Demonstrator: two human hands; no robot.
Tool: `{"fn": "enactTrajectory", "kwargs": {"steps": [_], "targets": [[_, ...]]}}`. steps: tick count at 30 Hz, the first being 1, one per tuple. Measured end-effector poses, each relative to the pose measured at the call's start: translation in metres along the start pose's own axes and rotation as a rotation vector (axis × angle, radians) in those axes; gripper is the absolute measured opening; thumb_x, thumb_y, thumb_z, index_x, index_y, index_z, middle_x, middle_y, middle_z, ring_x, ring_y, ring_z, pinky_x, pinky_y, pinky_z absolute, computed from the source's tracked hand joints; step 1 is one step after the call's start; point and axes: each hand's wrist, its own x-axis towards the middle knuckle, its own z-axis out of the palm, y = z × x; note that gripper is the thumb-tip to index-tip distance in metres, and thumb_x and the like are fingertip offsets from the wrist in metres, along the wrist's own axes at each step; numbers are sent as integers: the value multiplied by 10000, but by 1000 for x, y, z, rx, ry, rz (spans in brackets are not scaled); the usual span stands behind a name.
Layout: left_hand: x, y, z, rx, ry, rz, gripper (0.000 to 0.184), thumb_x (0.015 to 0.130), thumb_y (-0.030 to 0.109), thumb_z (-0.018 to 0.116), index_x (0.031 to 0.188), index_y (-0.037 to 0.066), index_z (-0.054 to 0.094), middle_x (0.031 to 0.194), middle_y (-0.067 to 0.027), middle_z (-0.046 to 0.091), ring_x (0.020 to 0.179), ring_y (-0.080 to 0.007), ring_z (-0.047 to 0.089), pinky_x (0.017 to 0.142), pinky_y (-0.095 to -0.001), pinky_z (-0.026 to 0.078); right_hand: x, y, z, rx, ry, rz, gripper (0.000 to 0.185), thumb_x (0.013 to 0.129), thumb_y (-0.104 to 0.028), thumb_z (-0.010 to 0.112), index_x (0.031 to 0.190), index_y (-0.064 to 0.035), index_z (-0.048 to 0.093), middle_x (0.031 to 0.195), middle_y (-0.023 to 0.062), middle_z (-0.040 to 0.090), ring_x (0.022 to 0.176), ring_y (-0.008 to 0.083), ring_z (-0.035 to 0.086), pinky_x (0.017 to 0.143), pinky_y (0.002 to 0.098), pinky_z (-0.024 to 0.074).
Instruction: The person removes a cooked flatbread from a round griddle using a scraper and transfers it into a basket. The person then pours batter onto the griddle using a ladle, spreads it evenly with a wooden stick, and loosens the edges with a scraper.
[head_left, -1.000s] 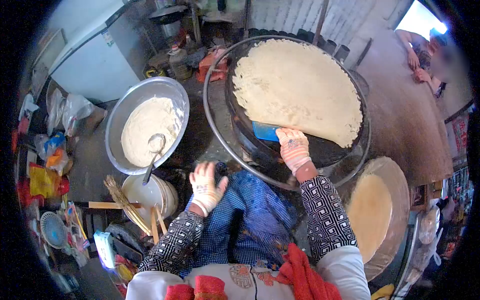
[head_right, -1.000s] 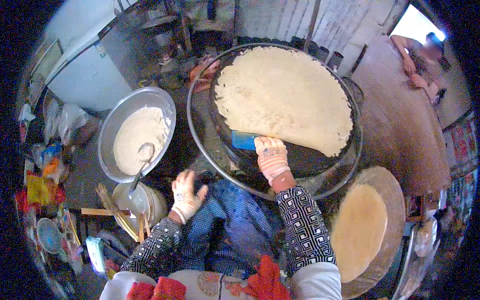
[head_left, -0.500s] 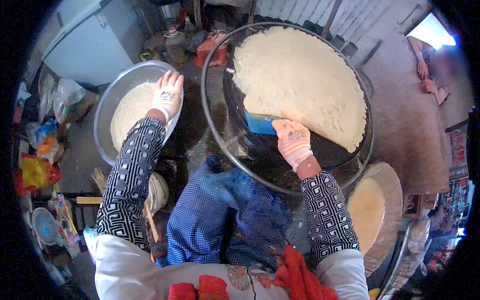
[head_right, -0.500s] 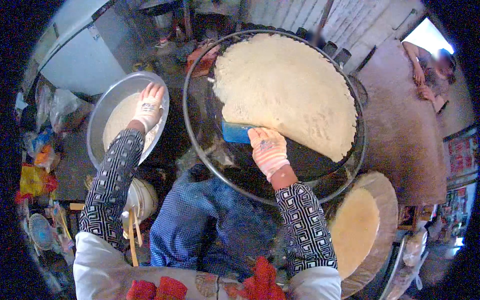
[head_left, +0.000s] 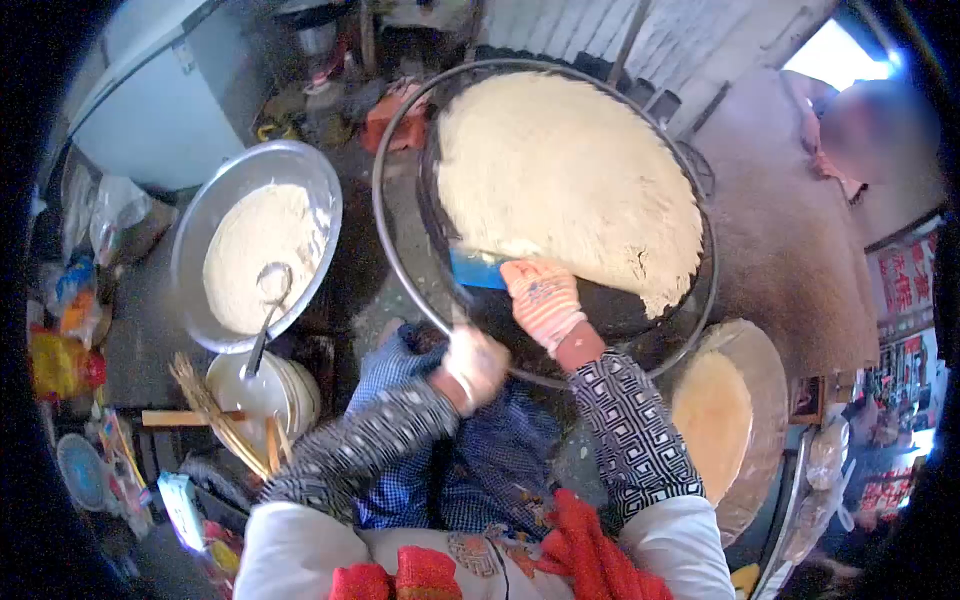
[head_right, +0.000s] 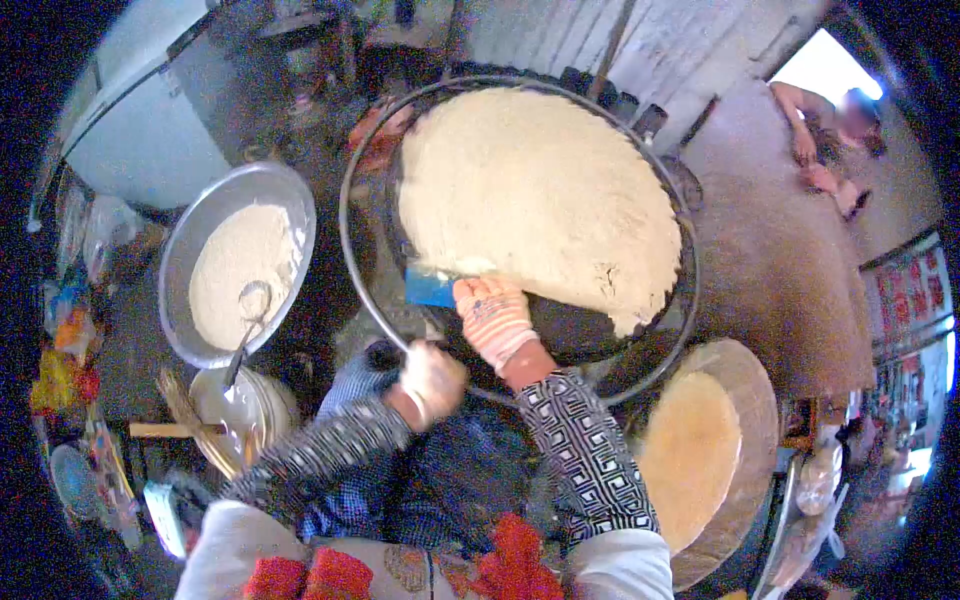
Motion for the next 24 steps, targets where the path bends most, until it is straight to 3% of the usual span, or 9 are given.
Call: {"fn": "enactTrajectory", "kwargs": {"steps": [1, 3, 4, 6, 10, 15, 19, 21, 24], "targets": [[-6, 38, -25, -180, -19, -1, 139, 755, 229, 610, 774, 149, 723, 804, -87, 697, 780, -245, 663, 705, -431, 488, 0, -3, -8, 47, -22, 49, 194, 830, -113, 518, 1010, -105, 590, 1085, 92, 681, 1019, 253, 648, 864, 386, 496], [-27, 107, -23, -217, 332, 175, 252, 849, 278, 569, 966, 97, 701, 1010, -115, 656, 1051, -295, 584, 1024, -546, 341, 4, -2, -17, 17, -181, 70, 288, 878, -176, 472, 1134, -82, 564, 1126, 87, 650, 1060, 230, 616, 898, 366, 457], [-45, 125, -10, -382, 333, 400, 278, 849, 294, 567, 1006, 97, 685, 1090, -132, 622, 1102, -298, 553, 1043, -525, 326, -1, 4, 4, -19, 184, -5, 117, 806, -105, 551, 921, -100, 572, 928, 97, 672, 910, 262, 657, 796, 384, 508], [-78, 136, -3, -517, 346, 647, 360, 834, 312, 603, 1110, 84, 640, 1216, -161, 555, 1142, -329, 529, 1030, -470, 361, 9, 4, -12, 4, 113, 52, 128, 808, -79, 545, 928, -95, 585, 857, 101, 670, 836, 268, 666, 737, 383, 522], [-99, 53, -50, -765, 376, 312, 397, 810, 290, 674, 1092, 14, 628, 1138, -192, 599, 1063, -395, 562, 975, -470, 439, 12, 17, -54, -64, 128, 125, 75, 816, -90, 552, 830, -110, 622, 736, 85, 652, 683, 236, 662, 596, 345, 527], [-110, -122, -6, -523, 775, -124, 233, 867, 89, 599, 1088, 15, 590, 1061, -208, 596, 991, -399, 570, 886, -470, 469, 12, -4, 5, -199, -54, 128, 265, 916, -196, 442, 1088, -58, 590, 959, 105, 661, 923, 239, 633, 886, 394, 451], [-47, -233, -9, -308, 618, -219, 316, 907, 209, 569, 1175, 43, 553, 1206, -194, 544, 1116, -387, 508, 971, -490, 393, 39, 21, 8, -64, -173, 185, 316, 916, -193, 452, 1177, -58, 569, 1133, 132, 654, 1035, 249, 633, 895, 384, 458], [-25, -243, -13, -58, 530, -91, 488, 881, 382, 592, 1245, 60, 545, 1363, -167, 480, 1295, -378, 400, 1087, -538, 267, 39, 25, 11, -12, -231, 204, 323, 911, -200, 466, 1184, -62, 568, 1159, 135, 652, 1068, 250, 629, 901, 385, 458], [0, -237, 25, 165, 396, 210, 624, 808, 580, 601, 1178, 78, 633, 1279, -181, 560, 1318, -351, 406, 1143, -555, 172, 34, 34, 19, -36, -190, 181, 314, 885, -205, 507, 1155, -62, 580, 1137, 137, 660, 1059, 259, 637, 902, 388, 465]]}}
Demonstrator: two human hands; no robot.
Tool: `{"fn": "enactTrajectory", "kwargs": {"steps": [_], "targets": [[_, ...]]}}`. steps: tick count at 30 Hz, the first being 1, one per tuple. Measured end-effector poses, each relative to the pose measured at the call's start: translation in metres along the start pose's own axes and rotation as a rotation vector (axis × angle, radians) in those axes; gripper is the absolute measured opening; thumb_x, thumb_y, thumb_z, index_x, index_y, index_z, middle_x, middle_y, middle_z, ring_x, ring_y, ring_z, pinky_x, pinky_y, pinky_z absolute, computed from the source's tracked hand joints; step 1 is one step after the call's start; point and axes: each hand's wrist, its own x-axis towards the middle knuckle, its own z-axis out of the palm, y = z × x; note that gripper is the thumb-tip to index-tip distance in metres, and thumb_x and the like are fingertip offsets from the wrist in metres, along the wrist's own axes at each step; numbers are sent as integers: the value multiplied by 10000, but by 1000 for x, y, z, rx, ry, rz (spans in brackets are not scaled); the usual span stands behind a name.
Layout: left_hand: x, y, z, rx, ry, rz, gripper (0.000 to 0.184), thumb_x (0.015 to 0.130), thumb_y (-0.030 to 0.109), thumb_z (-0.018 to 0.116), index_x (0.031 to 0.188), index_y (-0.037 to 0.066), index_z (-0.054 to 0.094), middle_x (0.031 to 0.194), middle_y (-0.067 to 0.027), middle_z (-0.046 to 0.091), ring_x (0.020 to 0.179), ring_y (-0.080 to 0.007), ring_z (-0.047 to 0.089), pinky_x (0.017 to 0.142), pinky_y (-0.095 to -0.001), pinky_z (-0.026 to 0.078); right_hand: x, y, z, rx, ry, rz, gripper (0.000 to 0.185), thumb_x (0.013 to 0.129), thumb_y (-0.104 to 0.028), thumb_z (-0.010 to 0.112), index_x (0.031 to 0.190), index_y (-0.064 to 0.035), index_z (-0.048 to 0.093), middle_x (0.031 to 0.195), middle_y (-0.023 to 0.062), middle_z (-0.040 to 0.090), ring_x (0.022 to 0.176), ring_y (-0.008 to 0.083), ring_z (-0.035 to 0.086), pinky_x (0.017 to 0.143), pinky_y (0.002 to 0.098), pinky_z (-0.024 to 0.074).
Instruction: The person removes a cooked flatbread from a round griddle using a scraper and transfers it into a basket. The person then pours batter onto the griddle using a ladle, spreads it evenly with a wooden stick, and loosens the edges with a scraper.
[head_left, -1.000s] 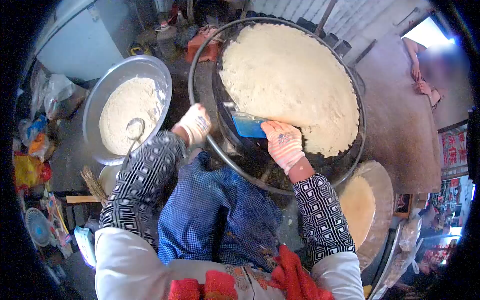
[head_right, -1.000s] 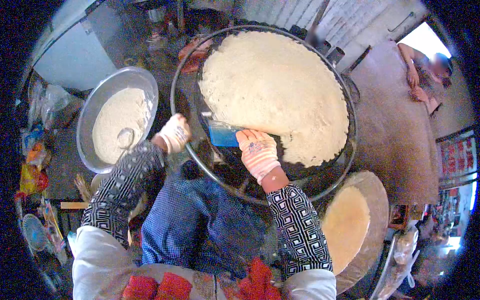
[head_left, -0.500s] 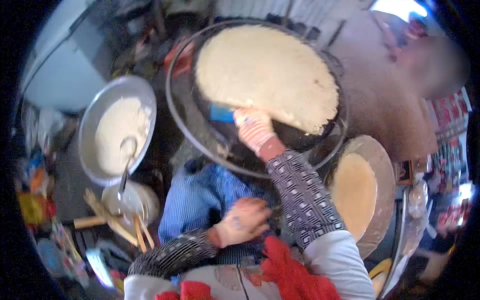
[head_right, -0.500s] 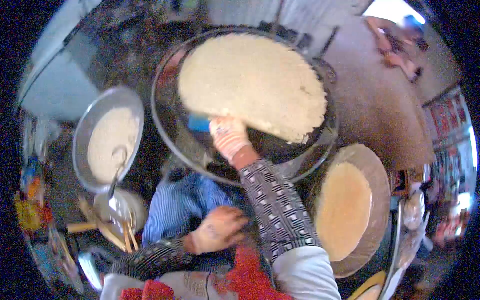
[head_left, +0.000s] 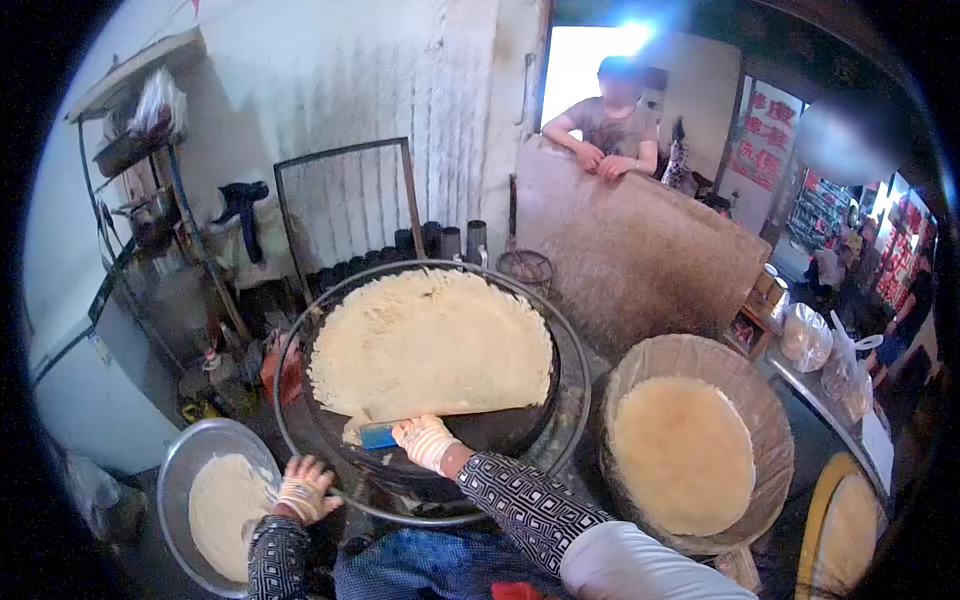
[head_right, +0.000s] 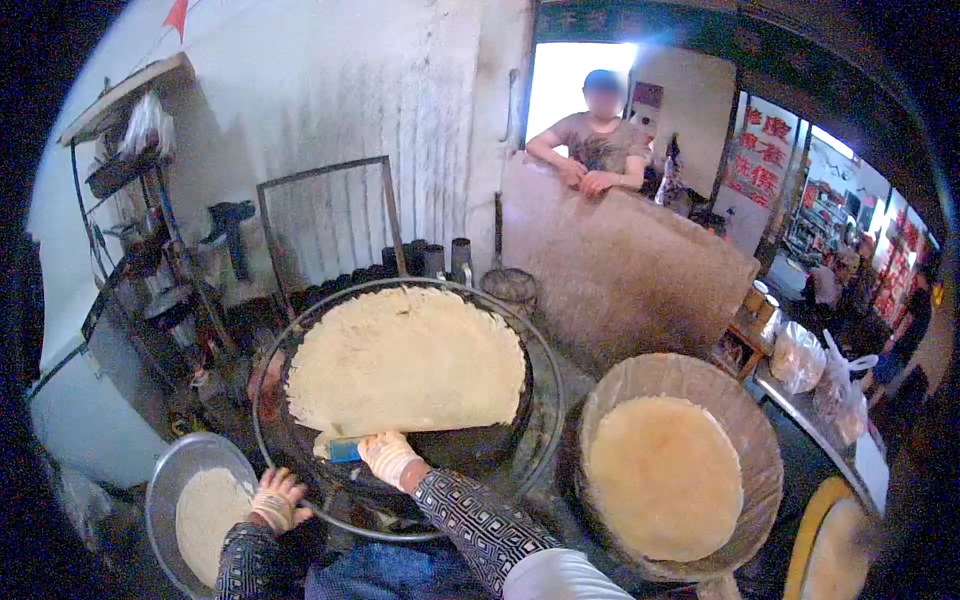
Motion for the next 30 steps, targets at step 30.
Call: {"fn": "enactTrajectory", "kwargs": {"steps": [30], "targets": [[72, 229, -75, -532, -249, -113, 491, 887, 485, 553, 1163, 87, 630, 1009, -144, 635, 1031, -341, 565, 1019, -513, 342, 80, 12, 6, -99, 0, -24, 391, 939, -174, 421, 1282, -9, 512, 1311, 179, 569, 1200, 297, 557, 1029, 482, 378]]}}
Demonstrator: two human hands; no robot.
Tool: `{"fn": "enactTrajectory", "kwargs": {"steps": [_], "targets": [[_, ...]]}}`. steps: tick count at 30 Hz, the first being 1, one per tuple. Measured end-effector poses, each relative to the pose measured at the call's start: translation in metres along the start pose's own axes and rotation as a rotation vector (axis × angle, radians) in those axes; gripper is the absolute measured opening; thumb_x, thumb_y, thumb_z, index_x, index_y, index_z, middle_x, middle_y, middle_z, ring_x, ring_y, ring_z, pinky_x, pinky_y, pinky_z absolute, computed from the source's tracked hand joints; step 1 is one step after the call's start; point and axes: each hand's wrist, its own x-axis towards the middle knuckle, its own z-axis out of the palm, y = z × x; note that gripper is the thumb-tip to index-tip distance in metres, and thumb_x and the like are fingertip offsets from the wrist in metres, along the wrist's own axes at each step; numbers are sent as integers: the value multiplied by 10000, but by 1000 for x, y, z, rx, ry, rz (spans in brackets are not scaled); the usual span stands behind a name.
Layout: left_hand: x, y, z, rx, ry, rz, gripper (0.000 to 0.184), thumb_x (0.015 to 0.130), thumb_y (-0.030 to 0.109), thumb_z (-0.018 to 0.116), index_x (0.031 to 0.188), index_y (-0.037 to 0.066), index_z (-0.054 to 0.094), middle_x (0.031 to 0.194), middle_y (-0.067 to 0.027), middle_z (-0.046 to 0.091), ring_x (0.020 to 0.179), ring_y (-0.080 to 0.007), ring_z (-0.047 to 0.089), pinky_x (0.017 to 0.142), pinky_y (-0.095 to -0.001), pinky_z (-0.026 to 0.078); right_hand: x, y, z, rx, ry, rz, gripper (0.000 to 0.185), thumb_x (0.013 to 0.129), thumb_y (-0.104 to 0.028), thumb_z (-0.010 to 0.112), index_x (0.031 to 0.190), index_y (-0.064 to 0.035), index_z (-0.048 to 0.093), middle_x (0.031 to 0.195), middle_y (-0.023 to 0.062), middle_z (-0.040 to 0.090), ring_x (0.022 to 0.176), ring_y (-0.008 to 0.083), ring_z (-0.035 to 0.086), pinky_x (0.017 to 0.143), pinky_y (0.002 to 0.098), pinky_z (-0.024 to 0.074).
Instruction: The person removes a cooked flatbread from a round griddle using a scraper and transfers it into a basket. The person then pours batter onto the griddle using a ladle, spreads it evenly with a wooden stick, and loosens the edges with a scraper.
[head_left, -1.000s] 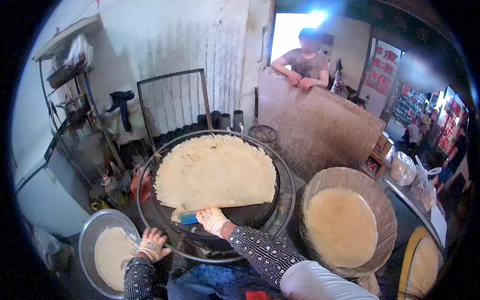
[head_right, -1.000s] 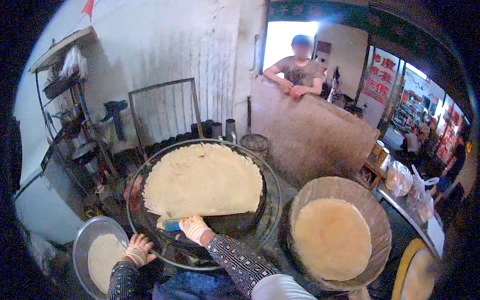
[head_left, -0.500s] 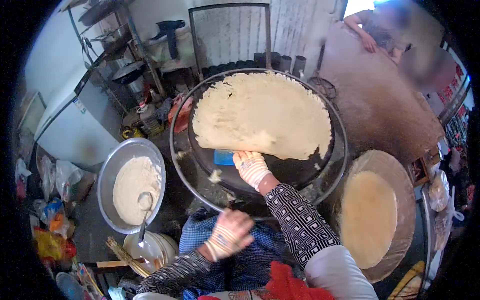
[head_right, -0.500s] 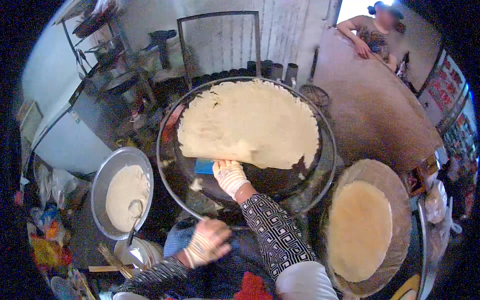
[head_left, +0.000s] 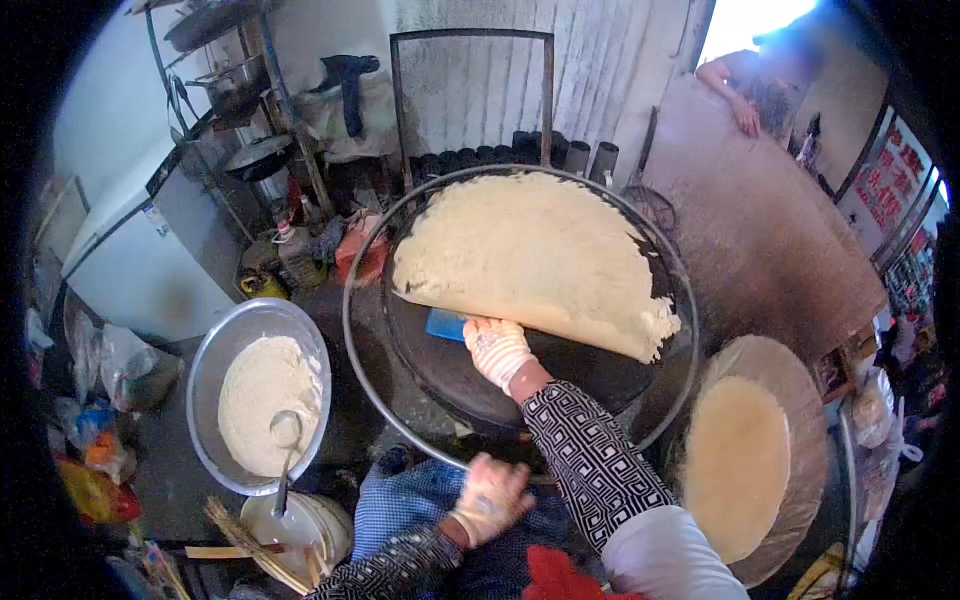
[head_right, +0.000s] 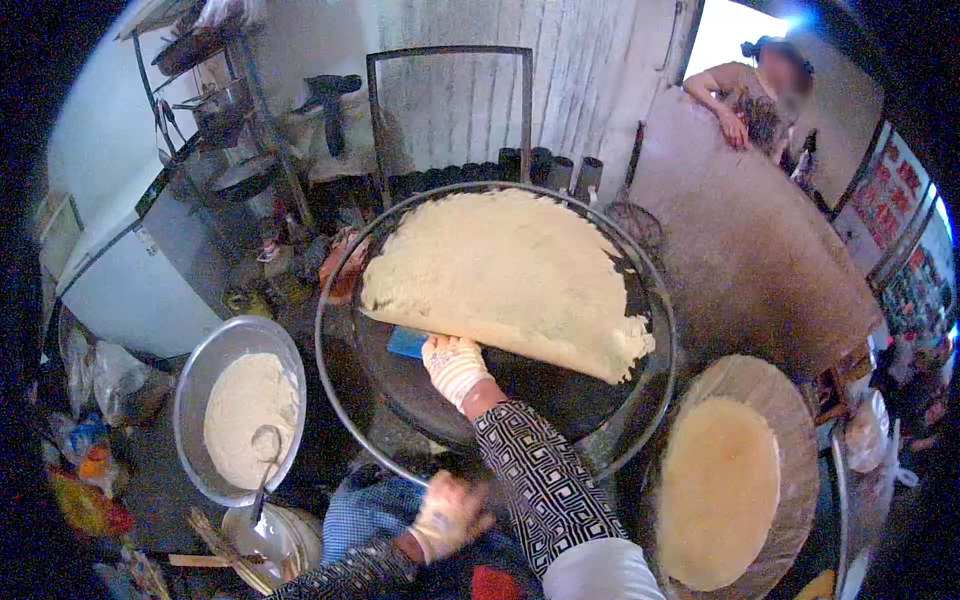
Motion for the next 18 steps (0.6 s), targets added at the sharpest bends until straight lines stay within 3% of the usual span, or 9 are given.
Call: {"fn": "enactTrajectory", "kwargs": {"steps": [1, 3, 5, 9, 11, 12, 13, 16, 18], "targets": [[-4, 9, 36, 21, 233, 189, 533, 897, 472, 560, 1280, 102, 556, 1146, -160, 587, 1158, -344, 504, 1039, -526, 319, 0, -1, -3, 12, 3, 0, 364, 924, -186, 430, 1226, -25, 555, 1247, 149, 612, 1155, 268, 583, 1016, 446, 395], [-23, 21, 37, -229, 391, 395, 502, 850, 461, 619, 1200, 103, 589, 1156, -141, 581, 1156, -320, 512, 1000, -533, 353, 1, -2, 0, -37, 77, 3, 332, 921, -185, 440, 1192, -39, 567, 1205, 131, 629, 1102, 251, 608, 983, 435, 419], [-31, -2, -16, -202, 254, 377, 444, 829, 382, 647, 1155, 85, 594, 1096, -135, 601, 1072, -314, 557, 928, -522, 412, 3, -4, -7, -12, 38, 32, 318, 919, -185, 445, 1175, -44, 572, 1182, 126, 639, 1081, 249, 618, 970, 437, 427], [-44, -101, -80, -154, 652, -18, 325, 797, 222, 634, 1061, 37, 592, 1014, -176, 583, 998, -360, 553, 888, -493, 434, 15, -1, 15, 12, 227, 3, 301, 910, -183, 465, 1157, -52, 578, 1122, 126, 659, 1040, 249, 633, 936, 443, 449], [-46, -158, -88, -16, 742, -162, 277, 782, 132, 633, 1029, 18, 586, 982, -196, 567, 974, -387, 544, 872, -481, 442, 15, -5, 1, 19, 114, 21, 316, 908, -180, 456, 1166, -43, 577, 1150, 131, 650, 1063, 255, 625, 938, 417, 456], [-47, -187, -85, 90, 618, -178, 397, 884, 239, 604, 1204, 17, 522, 1207, -187, 530, 1153, -395, 473, 1003, -498, 379, 15, -7, 1, -4, 121, 11, 319, 908, -180, 453, 1167, -40, 577, 1154, 132, 649, 1067, 259, 624, 938, 412, 458], [-41, -203, -83, 234, 560, -138, 432, 893, 356, 566, 1206, 57, 558, 1231, -168, 533, 1202, -404, 439, 1060, -550, 295, 15, -7, 2, -29, 127, 3, 323, 908, -179, 451, 1169, -38, 577, 1158, 134, 647, 1071, 263, 623, 938, 406, 460], [-23, -205, -40, 471, 81, 63, 283, 809, 446, 561, 869, 176, 623, 927, -116, 545, 1047, -345, 496, 1096, -610, 209, 16, -9, 4, 121, 104, -8, 356, 910, -184, 447, 1202, -15, 563, 1172, 176, 638, 1081, 278, 620, 957, 417, 454], [-19, -158, -3, 430, 199, 91, 246, 803, 436, 553, 787, 194, 590, 769, -72, 524, 846, -295, 557, 1039, -590, 284, 11, -8, -6, 104, 62, -17, 371, 912, -183, 445, 1217, -1, 554, 1176, 195, 634, 1080, 286, 624, 954, 412, 458]]}}
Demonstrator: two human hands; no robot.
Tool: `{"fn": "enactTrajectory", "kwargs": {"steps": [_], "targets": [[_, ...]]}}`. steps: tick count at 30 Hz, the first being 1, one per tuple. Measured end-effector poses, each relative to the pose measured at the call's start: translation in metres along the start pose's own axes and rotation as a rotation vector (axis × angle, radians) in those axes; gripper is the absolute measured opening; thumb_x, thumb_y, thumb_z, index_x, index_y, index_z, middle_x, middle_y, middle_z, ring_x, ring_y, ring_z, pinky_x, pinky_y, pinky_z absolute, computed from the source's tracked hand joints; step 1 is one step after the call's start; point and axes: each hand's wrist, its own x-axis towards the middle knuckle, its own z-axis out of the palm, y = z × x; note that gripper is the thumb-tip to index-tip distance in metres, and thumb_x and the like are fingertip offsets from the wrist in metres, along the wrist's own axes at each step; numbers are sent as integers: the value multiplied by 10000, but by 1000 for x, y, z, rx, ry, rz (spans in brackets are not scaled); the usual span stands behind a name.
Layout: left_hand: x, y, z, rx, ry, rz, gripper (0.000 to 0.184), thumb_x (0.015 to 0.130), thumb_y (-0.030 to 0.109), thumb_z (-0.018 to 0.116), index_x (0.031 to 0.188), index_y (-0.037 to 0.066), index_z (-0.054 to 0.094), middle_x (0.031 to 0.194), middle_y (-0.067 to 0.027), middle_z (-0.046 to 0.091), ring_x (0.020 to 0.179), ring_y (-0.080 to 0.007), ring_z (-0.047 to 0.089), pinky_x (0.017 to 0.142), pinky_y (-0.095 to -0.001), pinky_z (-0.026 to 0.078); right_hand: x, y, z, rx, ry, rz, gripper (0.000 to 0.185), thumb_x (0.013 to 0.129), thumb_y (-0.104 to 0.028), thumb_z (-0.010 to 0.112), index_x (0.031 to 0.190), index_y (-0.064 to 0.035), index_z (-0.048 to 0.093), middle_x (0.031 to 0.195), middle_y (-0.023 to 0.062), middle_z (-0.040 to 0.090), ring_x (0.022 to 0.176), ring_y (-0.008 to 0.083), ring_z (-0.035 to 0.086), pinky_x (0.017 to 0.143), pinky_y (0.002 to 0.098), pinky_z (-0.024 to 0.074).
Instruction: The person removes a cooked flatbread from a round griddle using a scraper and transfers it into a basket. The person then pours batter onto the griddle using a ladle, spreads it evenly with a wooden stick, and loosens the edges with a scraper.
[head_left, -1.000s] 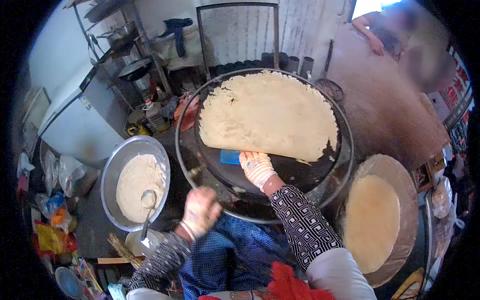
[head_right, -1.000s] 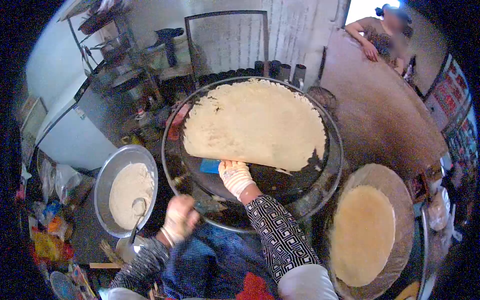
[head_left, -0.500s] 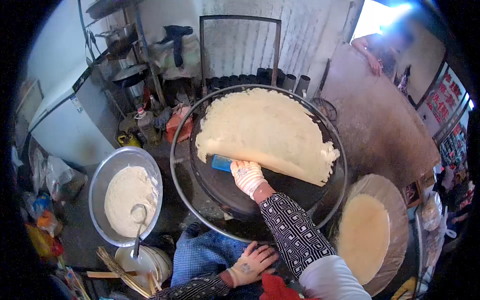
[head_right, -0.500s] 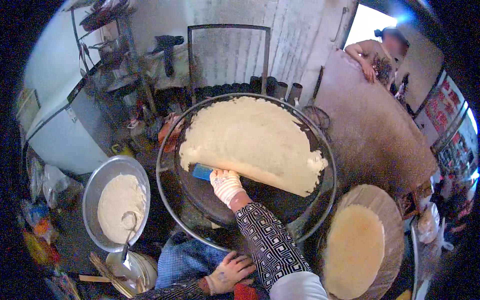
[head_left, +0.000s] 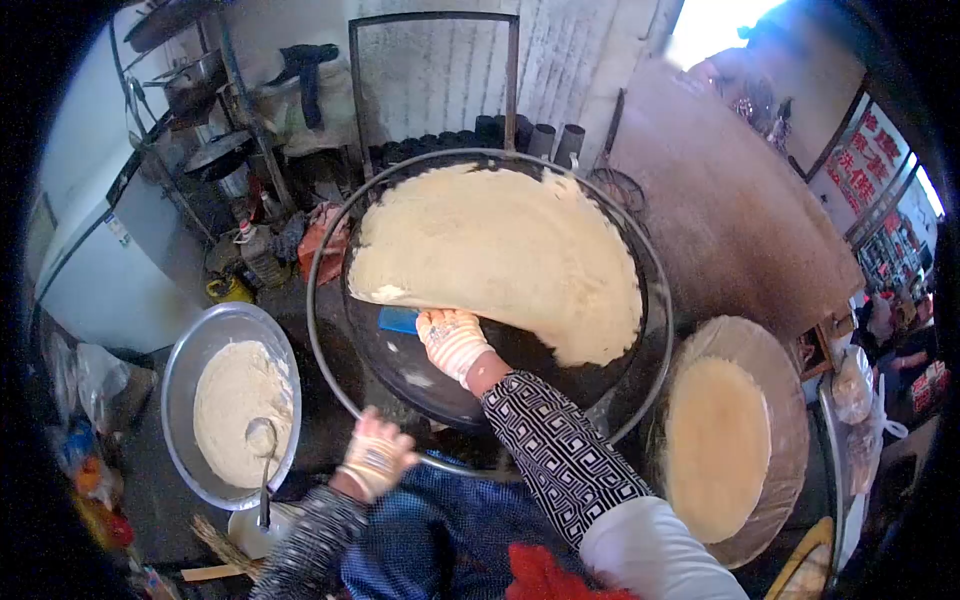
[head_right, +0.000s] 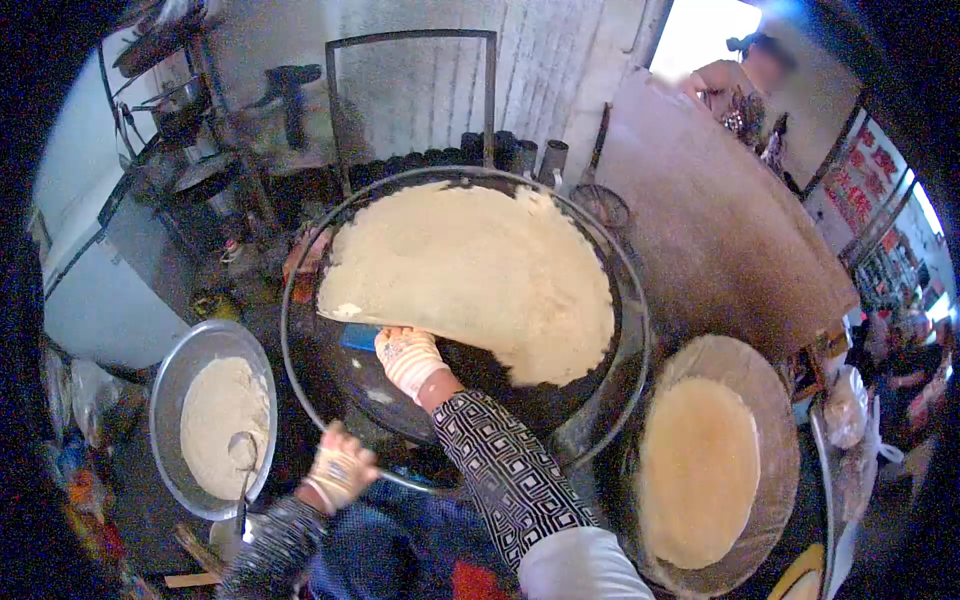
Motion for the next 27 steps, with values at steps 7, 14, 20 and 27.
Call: {"fn": "enactTrajectory", "kwargs": {"steps": [7, 14, 20, 27], "targets": [[-11, 222, 1, -1382, 180, 18, 356, 863, 281, 614, 1167, 95, 606, 1112, -191, 571, 1038, -350, 546, 936, -541, 385, 5, -3, -17, 26, -26, 41, 345, 878, -130, 462, 1161, 40, 563, 1096, 239, 660, 932, 312, 674, 823, 419, 527], [-48, 198, 25, -830, 175, -501, 511, 903, 308, 581, 1290, -15, 495, 1245, -323, 492, 1132, -494, 465, 1019, -549, 365, 9, -4, 15, -44, -53, 33, 392, 927, -131, 438, 1263, 64, 491, 1218, 235, 608, 1100, 321, 625, 863, 407, 535], [-58, 200, 70, -653, 71, -315, 474, 925, 293, 565, 1280, -13, 498, 1251, -319, 489, 1142, -493, 466, 992, -542, 389, 33, 11, 49, -54, 59, 15, 359, 895, -146, 478, 1192, 41, 548, 1095, 213, 657, 956, 312, 669, 780, 408, 546], [-35, 159, -38, -836, 432, -376, 416, 833, 129, 646, 1210, -8, 535, 1064, -224, 537, 965, -397, 523, 861, -476, 424, 22, 23, 25, 74, 258, 74, 313, 867, -110, 474, 1117, 65, 542, 925, 200, 666, 791, 287, 677, 668, 398, 555]]}}
